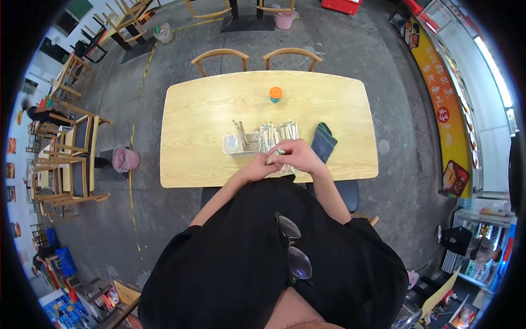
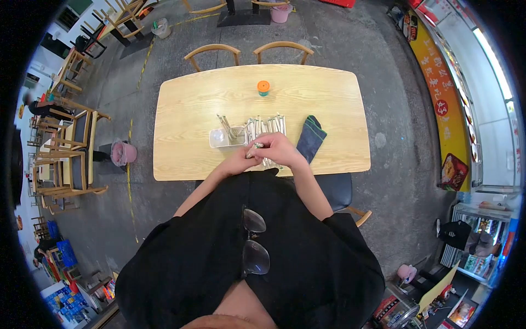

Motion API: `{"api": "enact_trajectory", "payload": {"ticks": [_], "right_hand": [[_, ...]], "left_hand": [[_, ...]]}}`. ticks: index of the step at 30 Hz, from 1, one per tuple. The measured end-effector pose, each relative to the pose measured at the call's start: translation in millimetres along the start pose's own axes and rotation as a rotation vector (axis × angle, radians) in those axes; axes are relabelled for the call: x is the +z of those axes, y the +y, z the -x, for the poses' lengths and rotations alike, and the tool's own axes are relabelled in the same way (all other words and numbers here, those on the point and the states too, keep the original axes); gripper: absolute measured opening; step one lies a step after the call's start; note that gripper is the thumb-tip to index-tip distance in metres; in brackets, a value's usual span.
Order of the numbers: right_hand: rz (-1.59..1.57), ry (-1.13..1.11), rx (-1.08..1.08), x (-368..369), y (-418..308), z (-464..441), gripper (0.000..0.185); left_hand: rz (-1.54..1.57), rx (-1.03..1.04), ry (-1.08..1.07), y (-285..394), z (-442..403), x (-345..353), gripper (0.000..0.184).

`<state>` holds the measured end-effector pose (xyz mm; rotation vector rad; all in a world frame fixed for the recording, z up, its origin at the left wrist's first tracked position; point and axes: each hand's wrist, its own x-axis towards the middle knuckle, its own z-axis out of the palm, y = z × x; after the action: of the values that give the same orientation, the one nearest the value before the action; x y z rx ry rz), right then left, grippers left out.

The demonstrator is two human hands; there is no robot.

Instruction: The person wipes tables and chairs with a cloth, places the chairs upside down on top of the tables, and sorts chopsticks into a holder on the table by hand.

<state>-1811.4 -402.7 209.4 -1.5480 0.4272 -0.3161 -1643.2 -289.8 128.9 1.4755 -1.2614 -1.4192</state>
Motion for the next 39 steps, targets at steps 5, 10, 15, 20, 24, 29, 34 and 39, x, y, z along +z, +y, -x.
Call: {"api": "enact_trajectory", "payload": {"ticks": [5, 10, 15, 20, 24, 29, 34, 39], "right_hand": [[0.075, 0.169, -0.014, 9.2, -13.9, -23.5, 0.011], [0.372, 0.430, -0.134, 12.6, -20.5, -54.3, 0.014], [0.708, 0.373, -0.192, 32.3, 10.1, -87.6, 0.016], [0.928, 0.282, -0.068, 46.2, 82.2, -119.8, 0.022], [0.892, 0.280, -0.060, 47.3, 99.0, -129.7, 0.026], [0.859, 0.286, 0.013, 44.5, 98.2, -138.5, 0.028], [0.636, 0.482, -0.142, 43.1, 79.5, -119.7, 0.026], [0.642, 0.691, 0.225, 1.0, 84.7, -69.7, 0.029]], "left_hand": [[-0.126, 0.110, 0.188, 21.4, 1.0, -24.6, 0.028], [-0.209, 0.292, 0.570, -1.4, 6.6, -45.4, 0.037], [0.141, 0.146, 0.720, -15.7, 13.7, -49.9, 0.028], [0.203, -0.093, 0.654, -39.1, 13.3, -47.9, 0.031], [0.213, -0.161, 0.638, -63.9, 3.6, -44.1, 0.037], [0.309, -0.169, 0.641, -60.4, 3.7, -43.5, 0.038], [0.370, -0.224, 0.607, -50.8, 4.2, -41.4, 0.030], [0.171, -0.270, 0.347, -54.4, 2.4, -40.6, 0.029]]}}
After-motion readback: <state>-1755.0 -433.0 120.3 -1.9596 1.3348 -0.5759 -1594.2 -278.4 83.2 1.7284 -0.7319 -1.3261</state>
